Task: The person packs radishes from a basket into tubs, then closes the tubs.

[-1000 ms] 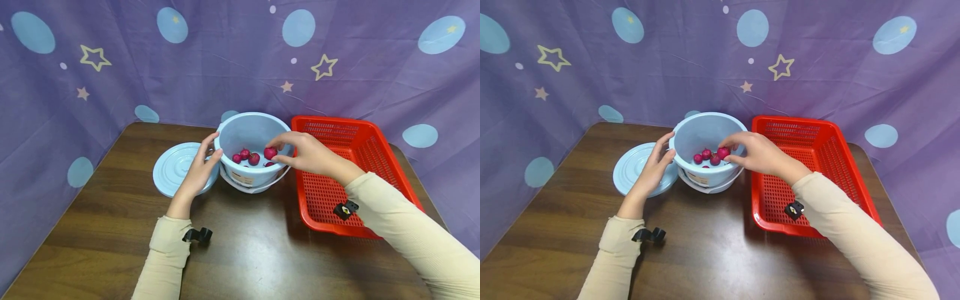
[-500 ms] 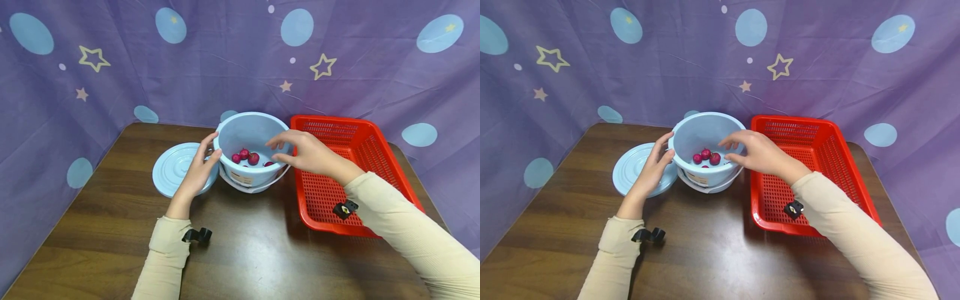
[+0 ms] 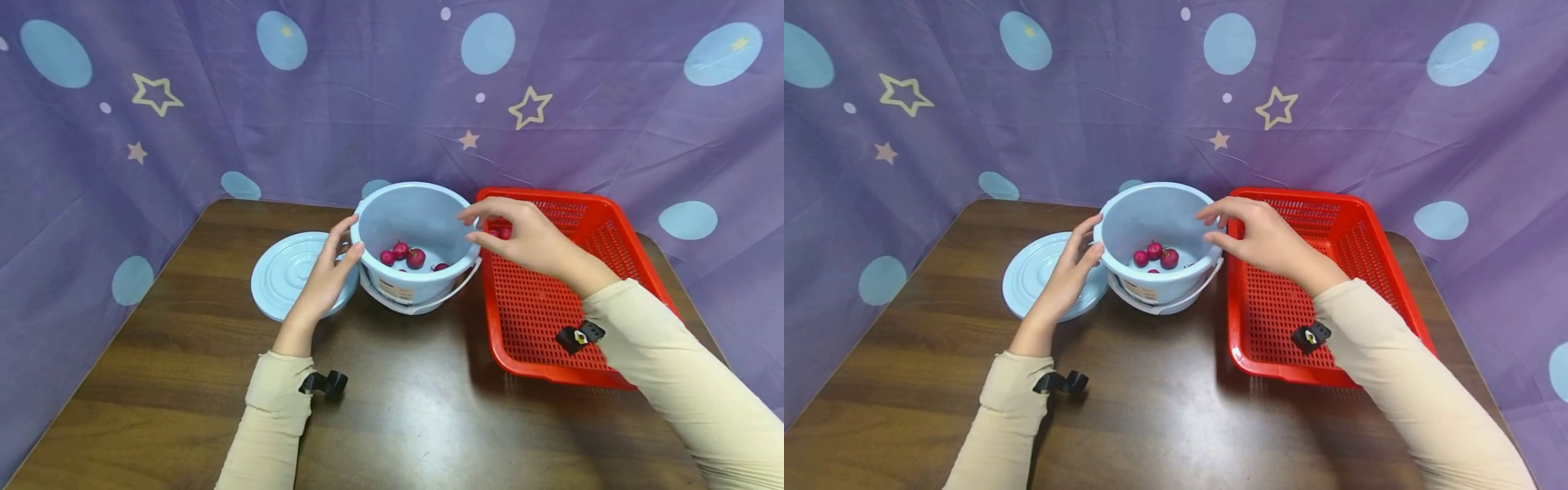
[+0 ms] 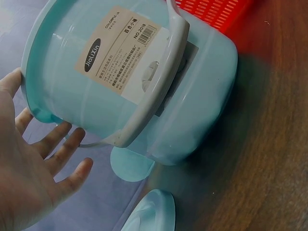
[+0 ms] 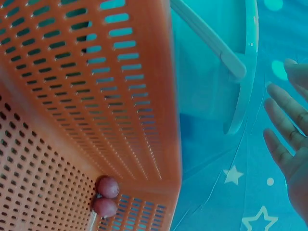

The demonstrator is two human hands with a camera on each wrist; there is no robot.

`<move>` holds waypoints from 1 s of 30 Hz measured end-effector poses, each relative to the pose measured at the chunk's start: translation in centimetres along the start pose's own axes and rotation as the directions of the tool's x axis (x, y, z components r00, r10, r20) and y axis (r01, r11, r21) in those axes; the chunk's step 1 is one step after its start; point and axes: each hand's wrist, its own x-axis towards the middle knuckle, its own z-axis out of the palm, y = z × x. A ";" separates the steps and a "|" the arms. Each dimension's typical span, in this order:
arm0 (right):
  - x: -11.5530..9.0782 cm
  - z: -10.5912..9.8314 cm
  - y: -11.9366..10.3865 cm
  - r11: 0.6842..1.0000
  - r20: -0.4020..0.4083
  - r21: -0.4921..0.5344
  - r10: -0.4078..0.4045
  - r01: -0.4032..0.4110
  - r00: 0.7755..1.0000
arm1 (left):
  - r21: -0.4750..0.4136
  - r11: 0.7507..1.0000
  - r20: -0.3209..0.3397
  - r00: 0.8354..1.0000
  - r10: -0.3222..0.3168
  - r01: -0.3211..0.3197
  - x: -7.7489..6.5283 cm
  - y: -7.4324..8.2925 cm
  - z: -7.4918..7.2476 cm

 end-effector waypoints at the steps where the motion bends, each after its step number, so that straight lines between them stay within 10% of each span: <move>1: -0.1 -0.1 0.2 1.000 -0.003 0.002 0.009 -0.009 1.000 | 0.000 1.000 -0.001 1.000 -0.001 0.001 0.0 0.0 0.0; 30: -1.9 -1.1 8.3 0.926 -0.044 0.020 0.377 -0.377 0.925 | 0.018 1.000 -0.026 1.000 0.012 -0.011 0.0 -0.1 0.0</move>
